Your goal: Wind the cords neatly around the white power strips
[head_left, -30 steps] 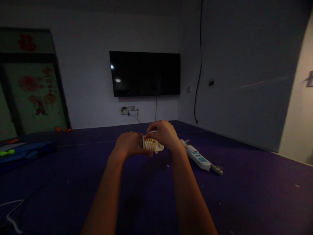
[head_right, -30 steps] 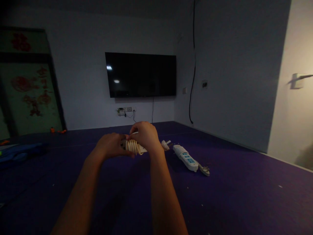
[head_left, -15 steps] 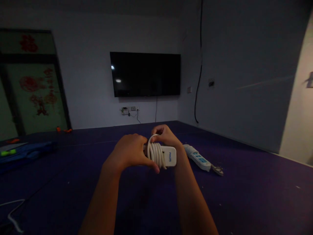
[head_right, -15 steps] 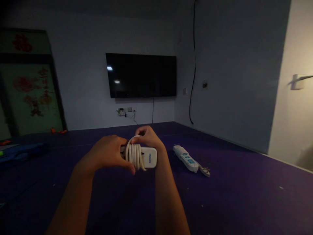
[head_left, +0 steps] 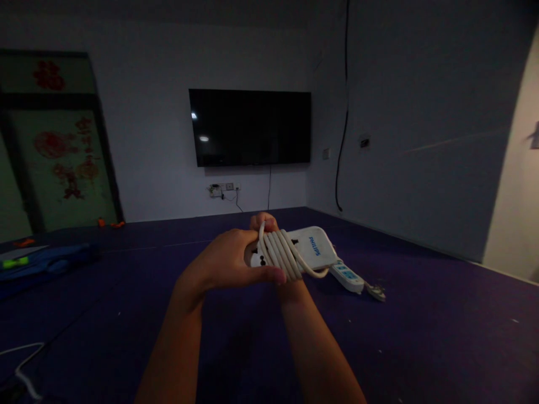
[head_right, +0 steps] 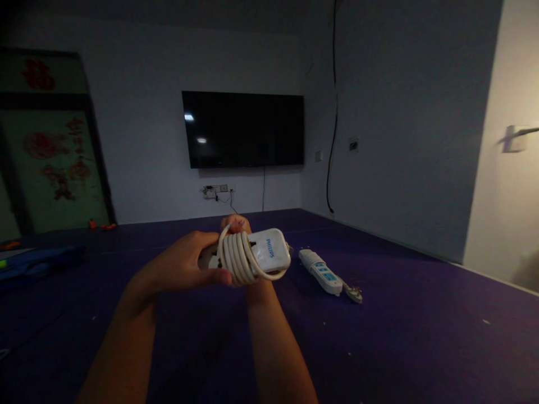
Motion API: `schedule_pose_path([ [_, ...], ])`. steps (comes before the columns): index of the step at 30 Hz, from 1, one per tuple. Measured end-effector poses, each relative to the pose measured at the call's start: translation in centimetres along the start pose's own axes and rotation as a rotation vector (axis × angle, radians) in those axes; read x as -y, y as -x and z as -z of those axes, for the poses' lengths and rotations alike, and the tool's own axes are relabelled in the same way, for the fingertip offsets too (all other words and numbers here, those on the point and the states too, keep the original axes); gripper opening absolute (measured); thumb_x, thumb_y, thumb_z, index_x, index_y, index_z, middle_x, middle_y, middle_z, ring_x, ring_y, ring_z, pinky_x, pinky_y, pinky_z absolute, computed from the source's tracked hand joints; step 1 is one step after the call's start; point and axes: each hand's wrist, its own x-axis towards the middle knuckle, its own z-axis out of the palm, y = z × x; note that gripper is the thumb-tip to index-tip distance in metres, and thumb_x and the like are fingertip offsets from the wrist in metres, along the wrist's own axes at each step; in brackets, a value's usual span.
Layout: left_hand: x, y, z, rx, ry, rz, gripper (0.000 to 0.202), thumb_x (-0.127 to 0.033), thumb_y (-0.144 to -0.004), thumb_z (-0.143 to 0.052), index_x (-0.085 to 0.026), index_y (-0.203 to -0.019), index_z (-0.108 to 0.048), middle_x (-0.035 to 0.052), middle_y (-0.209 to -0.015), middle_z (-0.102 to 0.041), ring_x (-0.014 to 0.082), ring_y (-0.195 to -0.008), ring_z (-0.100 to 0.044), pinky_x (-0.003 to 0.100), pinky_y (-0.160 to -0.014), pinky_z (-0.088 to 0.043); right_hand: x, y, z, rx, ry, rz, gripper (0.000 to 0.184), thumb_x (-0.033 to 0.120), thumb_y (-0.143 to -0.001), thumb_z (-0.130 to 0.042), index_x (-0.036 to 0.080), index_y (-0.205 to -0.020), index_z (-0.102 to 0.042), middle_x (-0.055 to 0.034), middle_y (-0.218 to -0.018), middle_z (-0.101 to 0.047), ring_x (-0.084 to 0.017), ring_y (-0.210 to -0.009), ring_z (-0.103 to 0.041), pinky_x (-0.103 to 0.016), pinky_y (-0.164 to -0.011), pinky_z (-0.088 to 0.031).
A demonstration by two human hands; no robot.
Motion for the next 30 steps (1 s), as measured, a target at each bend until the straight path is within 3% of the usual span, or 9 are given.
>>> schedule_pose_path([
  [2, 0.0, 0.0, 0.0, -0.018, 0.036, 0.004, 0.047, -0.059, -0.082, -0.045, -0.015, -0.082, -0.061, 0.0025, -0.071, -0.060, 0.0110, -0.058, -0.047, 0.025, -0.051, -0.033, -0.4, -0.6, 0.2, 0.000, -0.023, 0.005, 0.042, 0.055, -0.071, -0.054, 0.024, -0.063, -0.027, 0.0033, -0.061, -0.028, -0.013, -0.054, -0.028, -0.027, -0.050, -0.030],
  [5, 0.0, -0.1, 0.0, -0.055, 0.073, 0.036, 0.050, -0.057, -0.087, -0.037, -0.014, -0.081, -0.061, 0.0050, -0.075, -0.063, 0.0126, -0.064, -0.052, 0.025, -0.055, -0.037, -0.7, -0.9, 0.3, 0.018, -0.070, 0.013, 0.040, 0.052, -0.074, -0.052, 0.024, -0.062, -0.026, 0.0037, -0.059, -0.025, -0.013, -0.053, -0.026, -0.027, -0.050, -0.030],
  [10, 0.4, -0.4, -0.2, -0.032, 0.000, 0.063, 0.049, -0.059, -0.083, -0.043, -0.015, -0.078, -0.062, 0.0033, -0.070, -0.061, 0.0116, -0.059, -0.050, 0.023, -0.050, -0.035, -0.2, -0.1, 0.1, 0.056, -0.110, 0.005, 0.034, 0.051, -0.078, -0.052, 0.024, -0.068, -0.033, 0.0036, -0.063, -0.030, -0.013, -0.055, -0.031, -0.026, -0.052, -0.032],
  [15, 0.7, -0.6, -0.5, -0.025, -0.049, 0.086, 0.048, -0.060, -0.081, -0.047, -0.015, -0.077, -0.062, 0.0036, -0.070, -0.062, 0.0123, -0.060, -0.052, 0.022, -0.049, -0.034, 0.0, 0.4, 0.0, 0.043, -0.056, -0.009, 0.042, 0.060, -0.073, -0.055, 0.025, -0.068, -0.033, 0.0039, -0.063, -0.028, -0.013, -0.055, -0.027, -0.026, -0.051, -0.031],
  [23, 0.7, 0.0, -0.4, 0.110, 0.193, 0.037, 0.039, -0.049, -0.086, -0.046, -0.014, -0.093, -0.062, 0.0070, -0.085, -0.067, 0.0145, -0.071, -0.057, 0.024, -0.060, -0.044, -0.2, -0.1, -0.4, -0.107, 0.085, 0.015, 0.046, 0.063, -0.075, -0.048, 0.024, -0.065, -0.024, 0.0027, -0.062, -0.029, -0.014, -0.055, -0.029, -0.027, -0.050, -0.032],
  [30, 0.1, 0.1, -0.1, 0.060, 0.139, 0.050, 0.030, -0.044, -0.081, -0.056, -0.015, -0.087, -0.064, 0.0031, -0.077, -0.066, 0.0130, -0.064, -0.056, 0.023, -0.055, -0.041, -0.2, -0.3, -0.3, 0.010, 0.005, 0.077, 0.044, 0.061, -0.071, -0.054, 0.025, -0.067, -0.029, 0.0034, -0.062, -0.029, -0.013, -0.053, -0.031, -0.027, -0.049, -0.033],
])
